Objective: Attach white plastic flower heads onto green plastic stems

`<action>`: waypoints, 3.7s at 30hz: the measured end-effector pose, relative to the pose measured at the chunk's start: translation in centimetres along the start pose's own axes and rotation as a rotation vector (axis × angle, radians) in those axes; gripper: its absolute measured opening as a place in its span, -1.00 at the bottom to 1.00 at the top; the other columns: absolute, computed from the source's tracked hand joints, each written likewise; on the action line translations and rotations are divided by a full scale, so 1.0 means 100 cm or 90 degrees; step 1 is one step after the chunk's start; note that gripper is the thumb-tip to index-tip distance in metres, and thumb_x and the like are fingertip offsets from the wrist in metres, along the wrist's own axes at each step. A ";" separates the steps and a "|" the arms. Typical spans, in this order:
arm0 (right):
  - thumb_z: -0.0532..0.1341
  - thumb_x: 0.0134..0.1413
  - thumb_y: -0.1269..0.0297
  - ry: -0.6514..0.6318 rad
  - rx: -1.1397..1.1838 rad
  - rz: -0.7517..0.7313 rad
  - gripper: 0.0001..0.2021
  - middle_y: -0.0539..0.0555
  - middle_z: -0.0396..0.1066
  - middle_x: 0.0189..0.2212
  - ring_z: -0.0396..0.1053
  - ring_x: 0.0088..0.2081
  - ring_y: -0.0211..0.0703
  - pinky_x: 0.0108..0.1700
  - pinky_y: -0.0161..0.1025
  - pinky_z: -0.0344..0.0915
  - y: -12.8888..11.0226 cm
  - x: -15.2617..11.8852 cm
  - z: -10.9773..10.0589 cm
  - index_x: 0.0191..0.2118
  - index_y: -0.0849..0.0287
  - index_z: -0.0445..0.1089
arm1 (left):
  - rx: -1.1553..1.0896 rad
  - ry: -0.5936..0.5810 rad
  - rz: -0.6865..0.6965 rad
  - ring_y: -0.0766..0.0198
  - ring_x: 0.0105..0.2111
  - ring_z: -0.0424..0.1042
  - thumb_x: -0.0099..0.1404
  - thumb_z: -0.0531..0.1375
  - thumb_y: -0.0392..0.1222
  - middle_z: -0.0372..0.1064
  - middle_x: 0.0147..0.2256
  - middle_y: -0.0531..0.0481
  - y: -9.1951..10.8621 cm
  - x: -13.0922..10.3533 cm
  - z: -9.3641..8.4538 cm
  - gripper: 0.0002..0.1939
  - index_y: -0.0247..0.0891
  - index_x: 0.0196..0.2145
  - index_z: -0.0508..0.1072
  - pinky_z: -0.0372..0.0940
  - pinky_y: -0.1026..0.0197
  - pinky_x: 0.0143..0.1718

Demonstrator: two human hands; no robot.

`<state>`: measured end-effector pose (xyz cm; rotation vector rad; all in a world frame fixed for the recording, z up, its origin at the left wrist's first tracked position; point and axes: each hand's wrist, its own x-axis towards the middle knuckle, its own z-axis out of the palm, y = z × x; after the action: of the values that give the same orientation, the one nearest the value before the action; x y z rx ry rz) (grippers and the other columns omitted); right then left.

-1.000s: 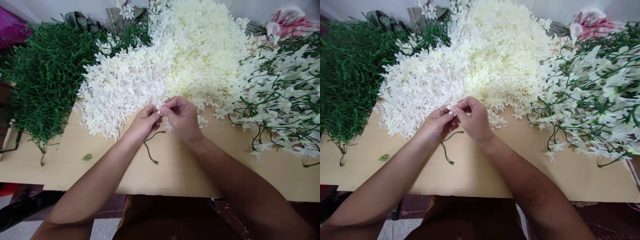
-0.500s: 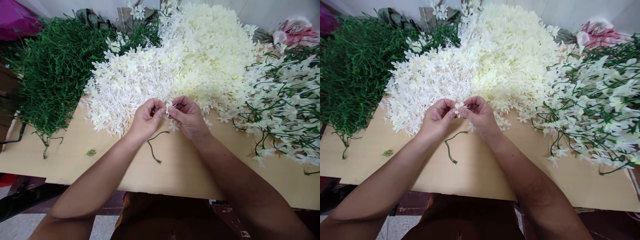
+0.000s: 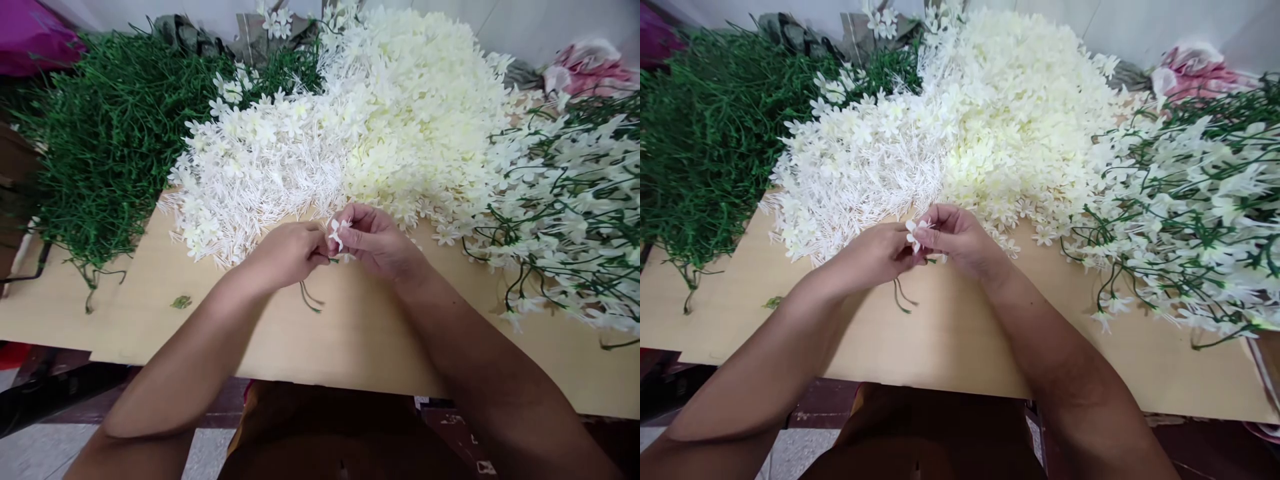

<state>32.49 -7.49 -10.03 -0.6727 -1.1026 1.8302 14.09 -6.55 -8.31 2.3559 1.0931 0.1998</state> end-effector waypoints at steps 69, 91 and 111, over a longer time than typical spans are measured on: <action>0.55 -0.35 0.12 0.167 -0.154 -0.100 -0.62 -0.07 0.46 -0.49 0.41 -0.44 -0.30 -0.31 -0.26 0.39 0.015 0.008 -0.005 -0.54 0.14 0.35 | -0.618 0.145 -0.162 0.40 -0.62 0.04 0.19 0.22 -0.19 0.11 -0.65 0.12 -0.005 0.013 0.013 -0.81 -0.25 -0.55 0.38 -0.09 0.28 -0.55; 0.52 -0.28 0.10 0.204 -0.175 -0.102 -0.63 -0.10 0.42 -0.55 0.40 -0.49 -0.33 -0.37 -0.31 0.40 0.015 0.007 -0.004 -0.49 0.15 0.35 | -0.536 0.117 -0.097 0.41 -0.52 0.25 0.26 0.22 -0.03 0.30 -0.52 0.07 -0.016 0.009 0.002 -0.73 -0.31 -0.42 0.45 0.16 0.31 -0.45; 0.27 0.11 0.11 0.238 -0.503 -0.125 -0.74 0.02 0.40 -0.53 0.31 -0.51 -0.26 -0.41 -0.25 0.31 -0.001 0.000 -0.009 -0.46 0.18 0.37 | -0.552 0.199 0.054 0.30 -0.49 0.33 0.19 0.24 0.26 0.40 -0.57 -0.03 -0.030 -0.012 -0.028 -0.49 -0.27 -0.58 0.55 0.24 0.22 -0.37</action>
<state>33.20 -7.09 -10.33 -1.2453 -1.5581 1.0020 10.40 -4.70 -7.36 1.6063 0.7982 0.8986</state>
